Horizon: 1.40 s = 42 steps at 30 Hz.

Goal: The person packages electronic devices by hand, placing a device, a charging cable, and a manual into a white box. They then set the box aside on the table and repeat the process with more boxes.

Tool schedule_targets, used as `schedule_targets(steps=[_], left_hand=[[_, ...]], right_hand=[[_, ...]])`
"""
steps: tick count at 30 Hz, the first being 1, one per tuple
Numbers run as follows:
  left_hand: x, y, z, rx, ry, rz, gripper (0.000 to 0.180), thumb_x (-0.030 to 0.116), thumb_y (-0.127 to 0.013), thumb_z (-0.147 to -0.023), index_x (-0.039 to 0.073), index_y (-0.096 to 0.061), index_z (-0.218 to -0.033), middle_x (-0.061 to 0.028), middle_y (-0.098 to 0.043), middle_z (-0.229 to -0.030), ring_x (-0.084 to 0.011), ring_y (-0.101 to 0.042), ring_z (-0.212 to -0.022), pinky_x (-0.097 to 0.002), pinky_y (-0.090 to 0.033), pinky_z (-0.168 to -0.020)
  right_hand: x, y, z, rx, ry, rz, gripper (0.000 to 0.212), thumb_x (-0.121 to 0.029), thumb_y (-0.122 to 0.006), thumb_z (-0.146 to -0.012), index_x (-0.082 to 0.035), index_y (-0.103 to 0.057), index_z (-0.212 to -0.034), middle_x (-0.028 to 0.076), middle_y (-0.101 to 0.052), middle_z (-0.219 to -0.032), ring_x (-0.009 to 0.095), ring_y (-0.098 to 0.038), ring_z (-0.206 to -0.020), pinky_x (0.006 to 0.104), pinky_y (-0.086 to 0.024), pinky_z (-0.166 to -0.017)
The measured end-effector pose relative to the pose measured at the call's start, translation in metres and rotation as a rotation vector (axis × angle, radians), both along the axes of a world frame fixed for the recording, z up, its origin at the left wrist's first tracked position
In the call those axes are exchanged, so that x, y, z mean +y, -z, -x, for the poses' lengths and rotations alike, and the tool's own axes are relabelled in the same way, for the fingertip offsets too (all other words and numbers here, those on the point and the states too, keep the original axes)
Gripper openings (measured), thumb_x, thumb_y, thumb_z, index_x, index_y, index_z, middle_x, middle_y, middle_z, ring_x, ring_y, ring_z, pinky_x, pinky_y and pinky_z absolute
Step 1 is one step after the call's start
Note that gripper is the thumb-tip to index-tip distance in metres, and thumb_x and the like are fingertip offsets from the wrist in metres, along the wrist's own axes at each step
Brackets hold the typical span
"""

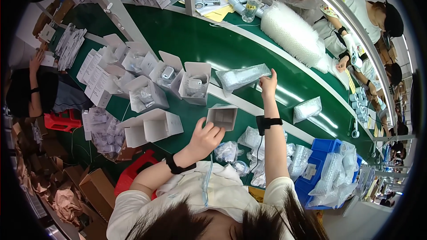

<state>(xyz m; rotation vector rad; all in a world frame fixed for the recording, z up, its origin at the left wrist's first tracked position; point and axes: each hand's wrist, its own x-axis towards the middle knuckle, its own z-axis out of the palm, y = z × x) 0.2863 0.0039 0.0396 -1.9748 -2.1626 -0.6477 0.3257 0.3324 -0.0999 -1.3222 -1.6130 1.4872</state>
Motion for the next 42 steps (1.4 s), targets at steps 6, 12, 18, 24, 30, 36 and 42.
schedule_targets(steps=[6, 12, 18, 24, 30, 36, 42], left_hand=[[0.023, 0.024, -0.011, -0.074, 0.076, -0.274, 0.045, 0.005, -0.064, -0.066, 0.010, -0.053, -0.109, -0.0106, -0.042, -0.115, -0.0236, -0.045, -0.101, -0.0436, -0.038, -0.087], [0.021, 0.035, 0.009, -0.721, 0.086, -0.293, 0.074, 0.006, -0.071, -0.065, 0.018, -0.034, -0.128, -0.0145, -0.017, -0.138, -0.0326, -0.027, -0.124, -0.0430, -0.033, -0.097], [0.047, 0.031, 0.027, -0.853, 0.124, -0.109, 0.079, 0.010, -0.073, -0.064, 0.020, -0.030, -0.129, -0.0147, -0.017, -0.139, -0.0337, -0.023, -0.127, -0.0405, -0.033, -0.097], [0.058, 0.028, 0.036, -0.627, 0.116, -0.036, 0.066, 0.011, -0.073, -0.063, 0.014, -0.036, -0.118, -0.0156, -0.021, -0.138, -0.0340, -0.028, -0.125, -0.0401, -0.035, -0.096], [0.076, 0.053, 0.018, -0.942, 0.097, -0.079, 0.061, 0.012, -0.076, -0.061, 0.008, -0.036, -0.107, -0.0170, -0.034, -0.132, -0.0344, -0.039, -0.118, -0.0371, -0.037, -0.094], [0.085, 0.053, 0.002, -1.012, 0.078, -0.129, 0.059, 0.010, -0.075, -0.061, 0.006, -0.033, -0.102, -0.0183, -0.039, -0.127, -0.0367, -0.044, -0.112, -0.0382, -0.040, -0.089], [0.068, 0.033, 0.003, -0.988, -0.122, -0.044, 0.065, 0.018, -0.080, -0.057, 0.005, -0.032, -0.099, -0.0216, -0.044, -0.121, -0.0322, -0.049, -0.108, -0.0374, -0.043, -0.085]], right_hand=[[0.018, 0.031, -0.065, -0.418, -0.110, -0.306, 0.067, -0.011, -0.055, -0.071, -0.009, -0.029, -0.132, 0.017, -0.059, -0.079, 0.023, -0.060, -0.065, 0.0331, -0.047, -0.054], [-0.058, -0.028, 0.004, -0.748, -0.612, -1.177, 0.060, -0.014, -0.059, -0.069, -0.012, -0.041, -0.126, 0.015, -0.050, -0.117, 0.036, -0.045, -0.109, 0.0483, -0.039, -0.086], [-0.046, -0.009, 0.024, -0.821, -0.769, -0.926, 0.049, -0.017, -0.059, -0.068, -0.012, -0.048, -0.116, 0.015, -0.054, -0.106, 0.037, -0.050, -0.100, 0.0478, -0.043, -0.081], [-0.051, -0.114, -0.035, -0.709, -0.647, -0.847, 0.041, -0.021, -0.066, -0.063, -0.002, -0.055, -0.098, 0.019, -0.059, -0.087, 0.034, -0.058, -0.079, 0.0395, -0.048, -0.070], [-0.068, -0.265, -0.142, -0.314, -0.459, -0.245, 0.042, -0.018, -0.066, -0.061, 0.004, -0.056, -0.096, 0.009, -0.061, -0.082, 0.015, -0.055, -0.070, 0.0247, -0.042, -0.066], [-0.092, -0.260, -0.117, -0.384, -0.680, -0.095, 0.041, -0.023, -0.068, -0.059, 0.009, -0.061, -0.084, 0.012, -0.060, -0.072, 0.016, -0.055, -0.066, 0.0268, -0.043, -0.064], [-0.101, -0.261, -0.066, -0.730, -0.822, -0.473, 0.036, -0.027, -0.066, -0.062, 0.002, -0.066, -0.082, 0.019, -0.062, -0.070, 0.027, -0.061, -0.065, 0.0330, -0.047, -0.062]])
